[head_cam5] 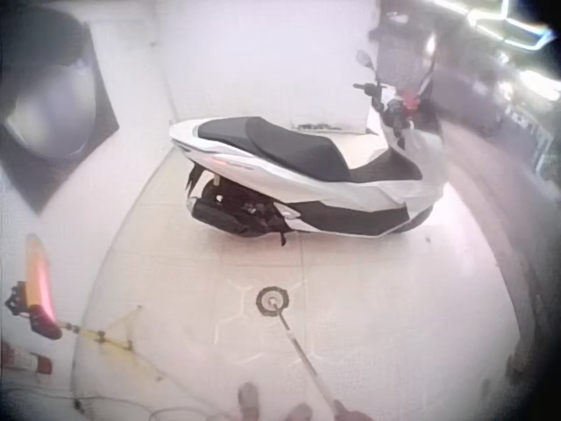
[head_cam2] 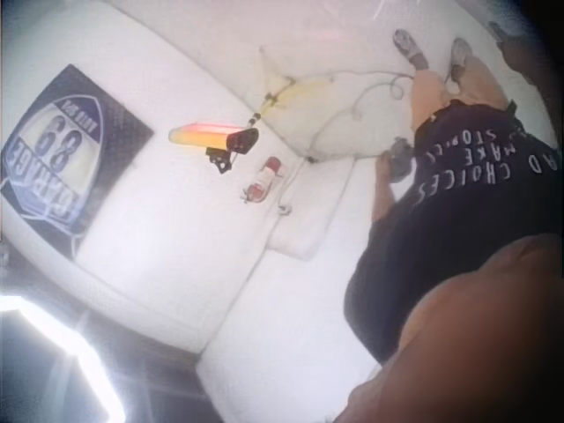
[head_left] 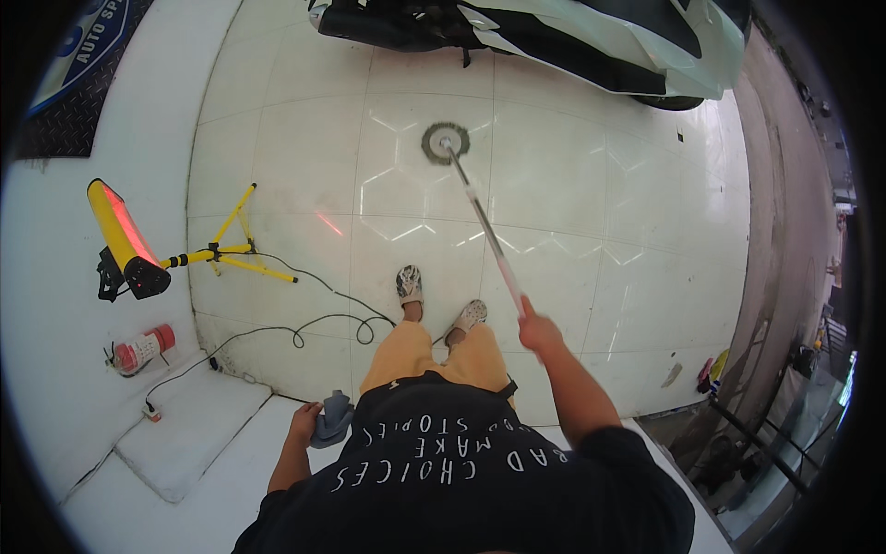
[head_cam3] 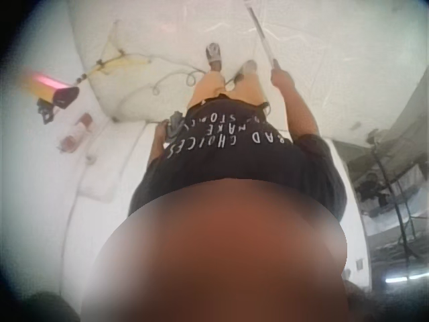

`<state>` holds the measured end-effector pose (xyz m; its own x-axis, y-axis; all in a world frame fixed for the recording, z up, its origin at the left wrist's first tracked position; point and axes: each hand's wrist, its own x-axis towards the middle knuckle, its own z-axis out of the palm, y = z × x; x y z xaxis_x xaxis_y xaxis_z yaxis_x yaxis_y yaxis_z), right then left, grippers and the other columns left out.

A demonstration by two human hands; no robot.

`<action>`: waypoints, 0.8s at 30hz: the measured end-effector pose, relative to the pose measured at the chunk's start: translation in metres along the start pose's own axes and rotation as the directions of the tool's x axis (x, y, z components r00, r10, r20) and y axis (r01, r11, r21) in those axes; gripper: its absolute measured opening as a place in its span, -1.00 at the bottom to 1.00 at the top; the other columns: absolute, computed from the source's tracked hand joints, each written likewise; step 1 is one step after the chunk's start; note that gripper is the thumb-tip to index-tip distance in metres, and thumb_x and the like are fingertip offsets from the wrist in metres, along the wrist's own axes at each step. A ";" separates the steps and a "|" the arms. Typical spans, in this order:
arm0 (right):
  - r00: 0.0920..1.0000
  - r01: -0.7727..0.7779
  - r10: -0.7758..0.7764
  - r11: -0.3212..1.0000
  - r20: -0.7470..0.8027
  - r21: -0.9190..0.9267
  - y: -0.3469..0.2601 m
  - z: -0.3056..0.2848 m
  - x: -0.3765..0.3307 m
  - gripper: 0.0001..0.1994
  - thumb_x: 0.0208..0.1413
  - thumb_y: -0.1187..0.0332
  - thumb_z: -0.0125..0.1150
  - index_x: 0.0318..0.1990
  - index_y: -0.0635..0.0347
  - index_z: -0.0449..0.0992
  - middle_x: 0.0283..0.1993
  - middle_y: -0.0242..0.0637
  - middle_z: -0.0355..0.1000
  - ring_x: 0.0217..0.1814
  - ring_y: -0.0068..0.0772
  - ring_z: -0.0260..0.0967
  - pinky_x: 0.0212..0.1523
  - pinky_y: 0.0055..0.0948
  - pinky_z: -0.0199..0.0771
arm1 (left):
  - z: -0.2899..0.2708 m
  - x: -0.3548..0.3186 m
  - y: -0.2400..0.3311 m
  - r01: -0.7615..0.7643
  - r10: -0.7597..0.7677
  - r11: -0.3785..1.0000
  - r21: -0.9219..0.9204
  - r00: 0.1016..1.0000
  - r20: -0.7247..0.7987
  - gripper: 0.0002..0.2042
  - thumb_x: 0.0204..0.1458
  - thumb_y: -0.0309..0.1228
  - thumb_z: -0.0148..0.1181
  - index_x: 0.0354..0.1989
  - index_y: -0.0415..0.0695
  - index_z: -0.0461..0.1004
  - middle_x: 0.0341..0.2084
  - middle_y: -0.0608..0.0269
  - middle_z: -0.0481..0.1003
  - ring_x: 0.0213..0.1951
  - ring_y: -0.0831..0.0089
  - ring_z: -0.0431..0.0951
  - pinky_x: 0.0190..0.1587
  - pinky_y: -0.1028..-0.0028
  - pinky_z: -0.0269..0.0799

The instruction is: The person wipes a white scooter with a gray cloth, covering the seat, side panels, and rear. Then the person mops the tiled floor around the scooter with a spin mop, moving around the vehicle and covering the area before placing the mop against a wall.

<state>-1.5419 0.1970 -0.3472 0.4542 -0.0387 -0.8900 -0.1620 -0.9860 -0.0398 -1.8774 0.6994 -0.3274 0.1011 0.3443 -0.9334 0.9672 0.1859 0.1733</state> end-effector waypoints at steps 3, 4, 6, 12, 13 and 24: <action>0.995 -0.026 0.024 0.999 0.098 0.018 0.024 0.050 -0.071 -0.35 0.30 0.15 -0.15 0.50 -0.24 -0.20 0.00 0.09 0.51 0.02 0.11 0.49 0.04 0.04 0.45 | -0.006 0.014 0.004 0.025 -0.030 0.965 0.259 0.999 0.013 -0.56 0.11 -0.28 0.23 0.09 -0.33 0.45 -0.13 -0.01 0.57 -0.09 0.30 0.57 -0.01 0.36 0.45; 0.994 -0.035 0.032 0.999 0.103 0.029 0.017 0.055 -0.079 -0.35 0.30 0.15 -0.15 0.50 -0.23 -0.19 -0.01 0.09 0.51 0.02 0.11 0.49 0.04 0.03 0.45 | -0.009 0.019 0.011 -0.001 -0.012 0.965 0.261 0.999 0.050 -0.56 0.11 -0.29 0.23 0.08 -0.33 0.45 -0.15 -0.02 0.58 -0.13 0.29 0.59 -0.05 0.36 0.47; 0.998 -0.003 -0.002 0.997 0.061 0.077 -0.019 0.045 -0.067 -0.36 0.29 0.16 -0.14 0.49 -0.21 -0.16 -0.03 0.08 0.51 0.01 0.11 0.49 0.04 0.02 0.45 | -0.015 0.035 0.042 -0.055 0.018 0.949 0.309 0.993 0.121 -0.57 0.10 -0.30 0.23 0.08 -0.34 0.45 -0.18 -0.05 0.59 -0.23 0.28 0.62 -0.12 0.37 0.50; 0.985 0.083 -0.029 0.942 -0.168 0.325 -0.166 -0.065 0.034 -0.40 0.24 0.22 -0.07 0.45 -0.14 0.06 0.10 -0.09 0.48 0.13 -0.06 0.45 0.10 -0.14 0.45 | -0.024 0.094 0.217 -0.334 0.308 0.932 0.144 0.935 0.176 -0.56 0.16 -0.30 0.18 0.12 -0.35 0.39 -0.21 -0.01 0.57 -0.31 0.29 0.62 -0.19 0.39 0.51; 0.970 0.143 -0.061 0.925 -0.235 0.351 -0.176 -0.079 0.039 -0.40 0.22 0.26 -0.08 0.44 -0.12 0.07 0.14 -0.11 0.47 0.15 -0.09 0.45 0.12 -0.14 0.45 | -0.022 0.096 0.251 -0.446 0.408 0.854 0.266 0.893 0.188 -0.56 0.16 -0.30 0.17 0.13 -0.35 0.38 -0.21 0.00 0.56 -0.29 0.30 0.61 -0.18 0.39 0.51; 0.930 0.209 0.078 0.690 -0.358 0.693 0.038 0.013 -0.148 -0.39 -0.01 0.26 0.27 0.28 -0.01 0.38 0.04 0.04 0.50 0.09 -0.07 0.47 0.09 -0.26 0.44 | 0.107 0.085 0.429 -0.662 0.556 0.610 0.436 0.749 0.360 -0.60 0.15 -0.27 0.15 0.05 -0.31 0.46 -0.13 0.01 0.54 -0.11 0.24 0.54 -0.04 0.28 0.46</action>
<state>-1.6270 0.1679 -0.2226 0.7236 -0.1714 -0.6686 -0.6243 -0.5758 -0.5280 -1.4287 0.7095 -0.3659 0.6973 0.0304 -0.7161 0.6248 -0.5153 0.5866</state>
